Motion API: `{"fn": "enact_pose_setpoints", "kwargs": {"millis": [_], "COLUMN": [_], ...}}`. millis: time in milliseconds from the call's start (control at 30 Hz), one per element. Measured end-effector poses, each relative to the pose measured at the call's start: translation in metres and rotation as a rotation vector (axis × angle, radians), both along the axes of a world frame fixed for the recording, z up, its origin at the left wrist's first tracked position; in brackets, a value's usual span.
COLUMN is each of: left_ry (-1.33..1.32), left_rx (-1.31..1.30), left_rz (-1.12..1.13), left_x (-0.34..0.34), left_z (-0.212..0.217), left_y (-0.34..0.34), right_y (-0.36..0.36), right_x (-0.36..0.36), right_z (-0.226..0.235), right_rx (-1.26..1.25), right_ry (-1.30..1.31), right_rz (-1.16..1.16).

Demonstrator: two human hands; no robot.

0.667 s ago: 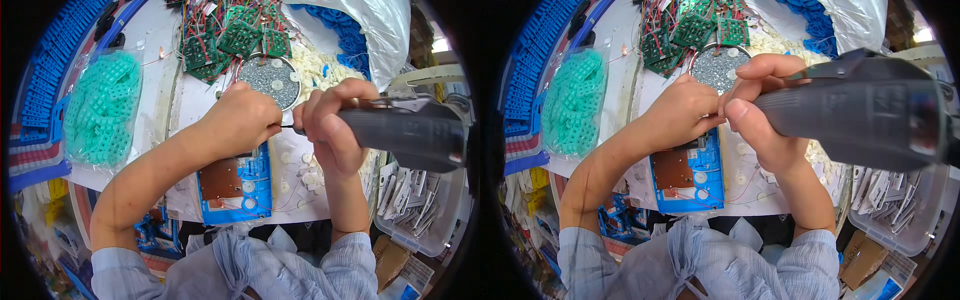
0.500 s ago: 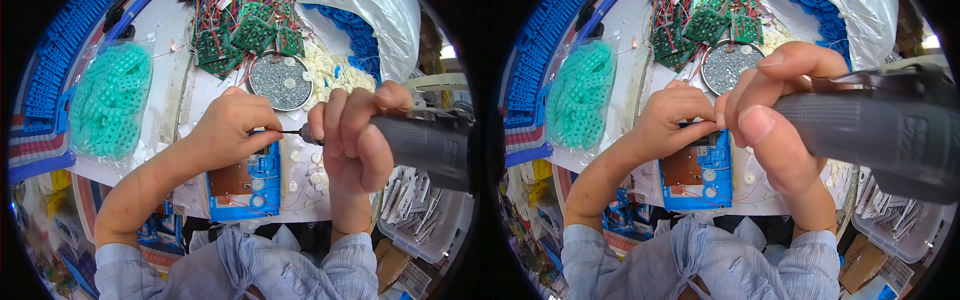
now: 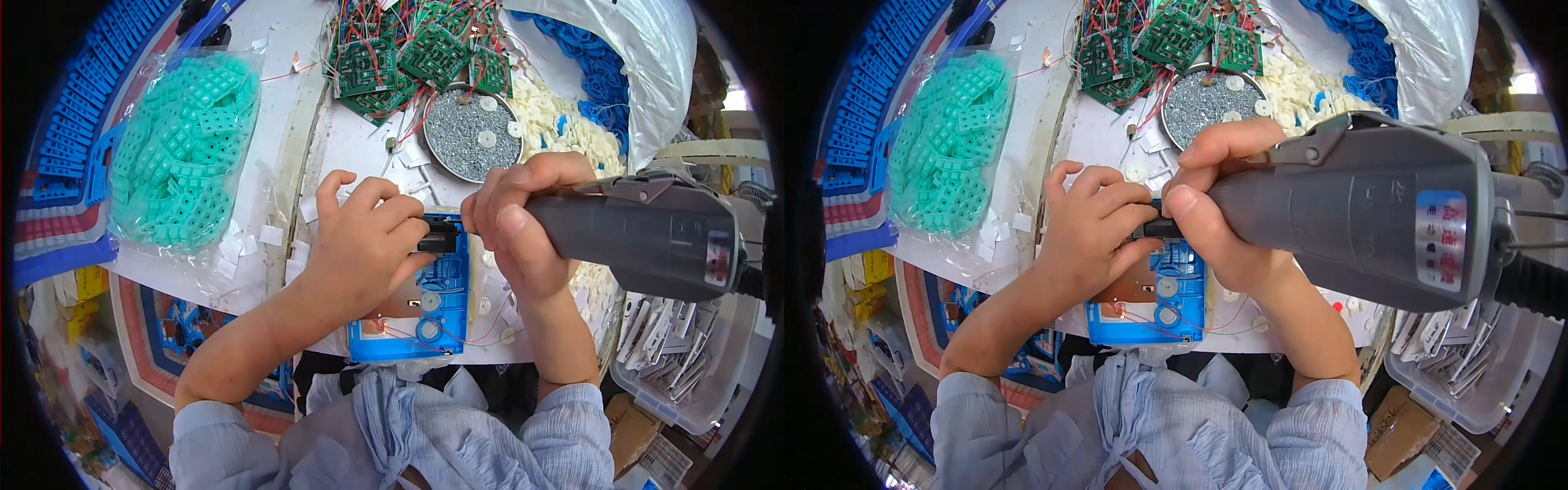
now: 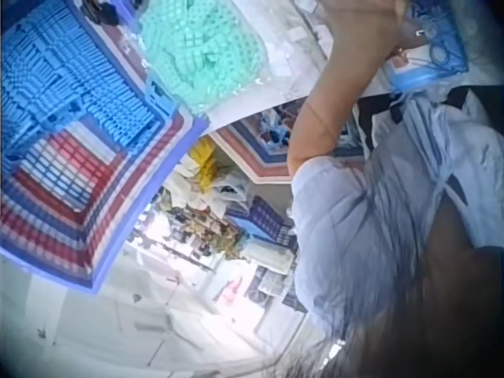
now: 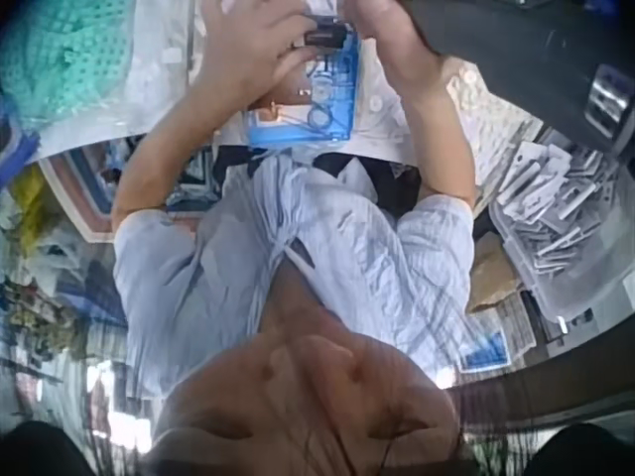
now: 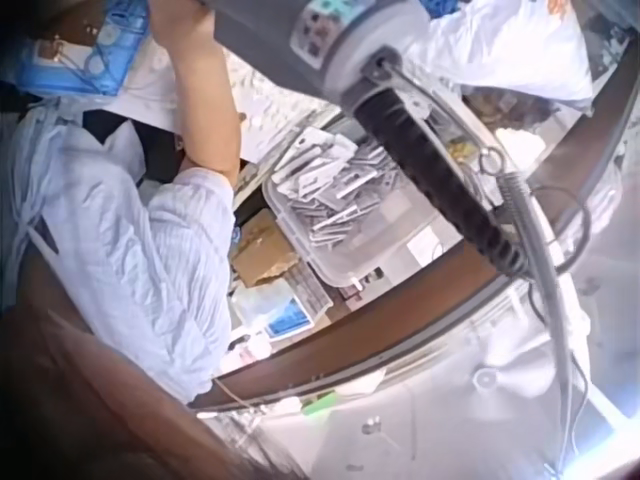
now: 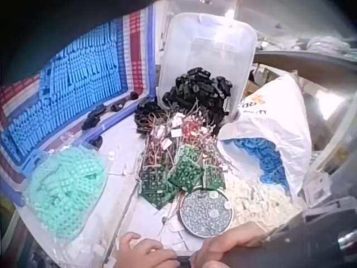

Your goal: Assemble an electronic device by installing the circuit board and housing components using an electric screwdriver.

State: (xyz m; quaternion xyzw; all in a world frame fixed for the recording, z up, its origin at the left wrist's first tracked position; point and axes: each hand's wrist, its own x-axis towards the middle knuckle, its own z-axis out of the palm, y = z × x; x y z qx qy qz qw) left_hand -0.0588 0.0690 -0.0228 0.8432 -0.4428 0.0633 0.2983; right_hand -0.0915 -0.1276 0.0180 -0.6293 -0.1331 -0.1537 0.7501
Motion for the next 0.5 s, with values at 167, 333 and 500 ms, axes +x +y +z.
{"fn": "enact_pose_setpoints", "kwargs": {"millis": [167,333,500], "left_ry": [0.005,0.001,0.112], "left_rx": [-0.007,-0.035,-0.057], "left_rz": [0.004,-0.008,-0.060], "left_x": [-0.001,-0.001,0.003], "left_z": [-0.001,-0.005,-0.008], "left_y": [0.000,0.002,-0.003], "right_y": [0.000,-0.004,-0.006], "right_x": [0.002,0.008,0.015], "right_z": [-0.005,-0.005,-0.005], "right_rx": [-0.216,-0.442,-0.349], "right_ry": [0.020,-0.031,-0.030], "right_rz": [-0.048,-0.018,0.080]}}
